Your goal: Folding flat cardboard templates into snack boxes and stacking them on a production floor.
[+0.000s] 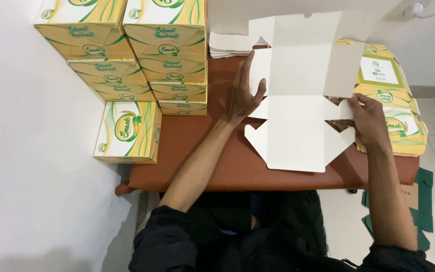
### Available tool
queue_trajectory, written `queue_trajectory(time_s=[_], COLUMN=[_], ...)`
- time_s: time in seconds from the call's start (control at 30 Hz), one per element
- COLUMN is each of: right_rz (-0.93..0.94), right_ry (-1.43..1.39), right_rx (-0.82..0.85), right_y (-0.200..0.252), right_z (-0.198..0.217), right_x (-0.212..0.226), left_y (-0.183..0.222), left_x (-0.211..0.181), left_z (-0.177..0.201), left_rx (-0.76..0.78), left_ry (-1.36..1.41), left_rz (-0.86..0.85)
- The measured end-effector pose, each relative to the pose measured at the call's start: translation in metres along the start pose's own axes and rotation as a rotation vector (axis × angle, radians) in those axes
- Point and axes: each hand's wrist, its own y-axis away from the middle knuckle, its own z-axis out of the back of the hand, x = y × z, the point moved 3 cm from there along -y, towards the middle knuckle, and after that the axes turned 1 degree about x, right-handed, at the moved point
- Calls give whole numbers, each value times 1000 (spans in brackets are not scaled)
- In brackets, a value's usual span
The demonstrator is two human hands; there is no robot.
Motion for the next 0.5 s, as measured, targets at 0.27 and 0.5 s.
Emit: queue_trajectory(time_s=[0.27, 0.5], right_rz=[-117, 250], right_ry=[377, 632], right_rx=[309, 157], right_y=[-30, -55], right_z=[-24, -54], right_x=[25, 59], left_y=[-8, 1], left_x=[21, 39], left_z=[17, 18], left_rx=[73, 186], left_ry=[-411, -615], left_rz=[59, 196])
